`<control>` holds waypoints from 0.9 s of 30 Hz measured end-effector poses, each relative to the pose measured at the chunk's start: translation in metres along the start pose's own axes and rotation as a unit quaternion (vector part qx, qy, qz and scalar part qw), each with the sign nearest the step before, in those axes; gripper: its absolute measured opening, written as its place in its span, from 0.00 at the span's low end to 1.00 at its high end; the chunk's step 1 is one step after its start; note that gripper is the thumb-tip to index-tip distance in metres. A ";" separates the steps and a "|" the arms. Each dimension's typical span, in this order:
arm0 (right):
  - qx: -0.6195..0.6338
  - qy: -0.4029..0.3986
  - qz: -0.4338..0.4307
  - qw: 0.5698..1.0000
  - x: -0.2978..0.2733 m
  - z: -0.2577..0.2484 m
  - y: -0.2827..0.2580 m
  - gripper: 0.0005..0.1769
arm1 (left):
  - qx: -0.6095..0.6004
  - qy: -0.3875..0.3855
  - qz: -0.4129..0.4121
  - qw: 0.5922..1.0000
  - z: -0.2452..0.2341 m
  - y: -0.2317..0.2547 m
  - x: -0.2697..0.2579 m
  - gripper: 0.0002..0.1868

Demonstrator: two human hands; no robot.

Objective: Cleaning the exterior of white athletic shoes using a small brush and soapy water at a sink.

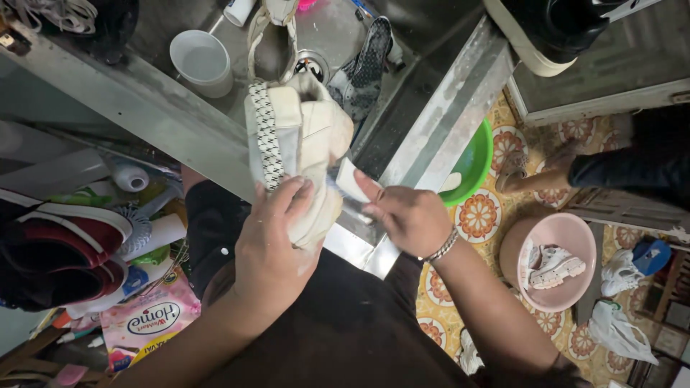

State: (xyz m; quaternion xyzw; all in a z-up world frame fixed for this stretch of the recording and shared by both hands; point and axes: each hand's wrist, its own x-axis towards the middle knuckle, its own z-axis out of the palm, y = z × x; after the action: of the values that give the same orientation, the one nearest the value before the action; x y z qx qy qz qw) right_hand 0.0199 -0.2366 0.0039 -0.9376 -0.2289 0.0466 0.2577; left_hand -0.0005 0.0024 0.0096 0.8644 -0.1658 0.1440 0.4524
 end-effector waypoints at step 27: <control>0.063 0.010 0.047 0.997 0.031 0.015 0.030 0.24 | -0.098 -0.045 0.000 0.994 -0.038 -0.042 0.004 0.13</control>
State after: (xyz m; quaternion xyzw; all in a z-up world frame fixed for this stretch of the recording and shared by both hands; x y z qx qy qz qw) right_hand 0.0571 -0.2387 -0.0235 -0.9298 -0.1782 0.0636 0.3157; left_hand 0.0174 0.0564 0.0014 0.8217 -0.1998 0.0879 0.5265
